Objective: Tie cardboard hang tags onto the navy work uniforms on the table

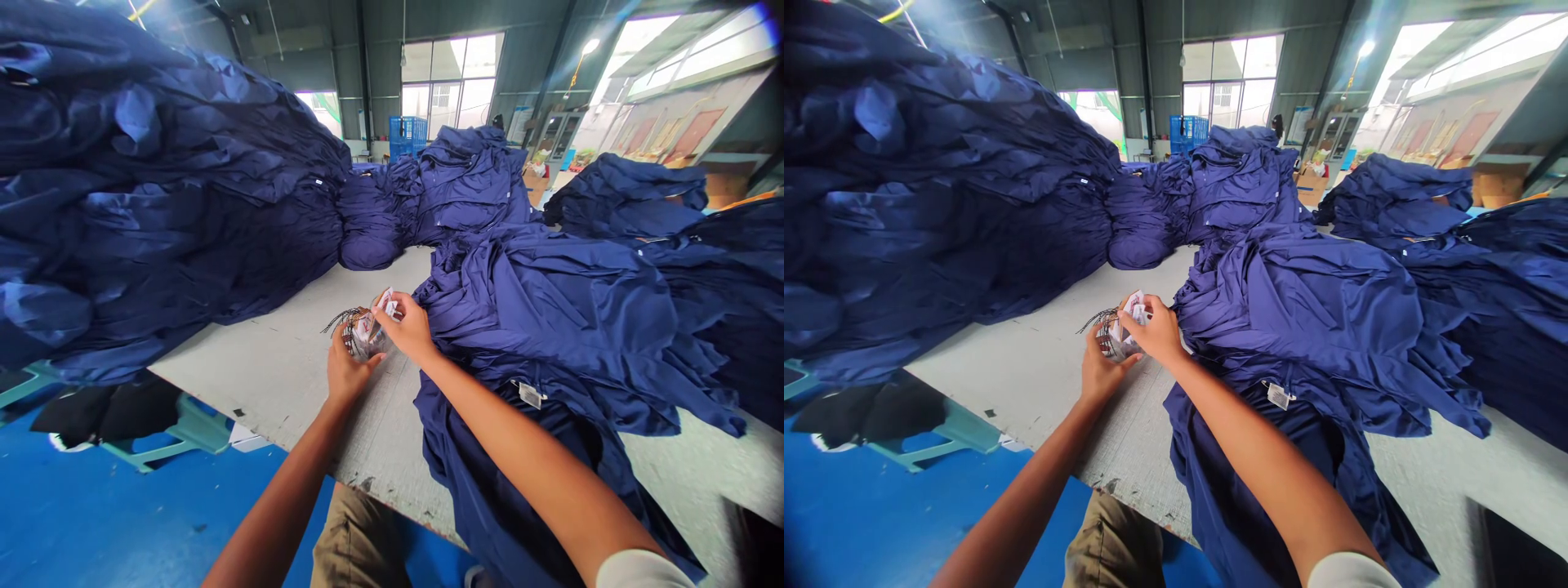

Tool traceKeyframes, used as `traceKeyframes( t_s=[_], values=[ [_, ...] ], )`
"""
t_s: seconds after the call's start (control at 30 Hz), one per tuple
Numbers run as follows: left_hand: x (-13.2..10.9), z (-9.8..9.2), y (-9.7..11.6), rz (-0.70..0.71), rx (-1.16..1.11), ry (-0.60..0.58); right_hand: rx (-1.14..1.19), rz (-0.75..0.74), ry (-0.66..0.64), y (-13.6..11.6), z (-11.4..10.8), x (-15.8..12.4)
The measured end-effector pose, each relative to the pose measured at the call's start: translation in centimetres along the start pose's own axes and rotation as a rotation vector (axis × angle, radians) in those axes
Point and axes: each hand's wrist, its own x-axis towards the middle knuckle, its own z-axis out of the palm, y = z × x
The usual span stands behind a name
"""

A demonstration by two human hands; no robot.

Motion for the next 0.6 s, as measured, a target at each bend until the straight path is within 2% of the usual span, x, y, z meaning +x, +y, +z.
traceKeyframes(
  t_s=[0.1, 0.2, 0.33, 0.4, 0.47, 0.53, 0.6],
  values=[
    [0.0, -0.1, 0.1, 0.024, -0.019, 0.024, 0.284, 0.016, 0.069, -0.3, -0.7, 0.6],
    [0.0, -0.8, 0.6, 0.075, 0.014, 0.117, 0.530, 0.107, 0.081, -1.2, -2.3, 0.8],
    [-0.4, -2.3, 2.7, 0.167, 0.055, 0.299, 0.725, 0.199, 0.007, -2.7, -6.4, -0.1],
    [-0.7, -2.6, 4.6, 0.208, 0.015, 0.323, 0.729, 0.225, -0.031, -3.1, -9.1, -1.1],
    [-1.2, -2.3, 7.3, 0.232, -0.103, 0.208, 0.691, 0.263, -0.063, -3.3, -12.0, -2.5],
    [-1.7, -1.3, 10.6, 0.222, -0.306, -0.057, 0.631, 0.299, -0.098, -3.2, -15.0, -4.2],
    [-2.3, 0.2, 14.0, 0.170, -0.573, -0.383, 0.550, 0.324, -0.153, -3.0, -17.9, -6.1]
  ],
)
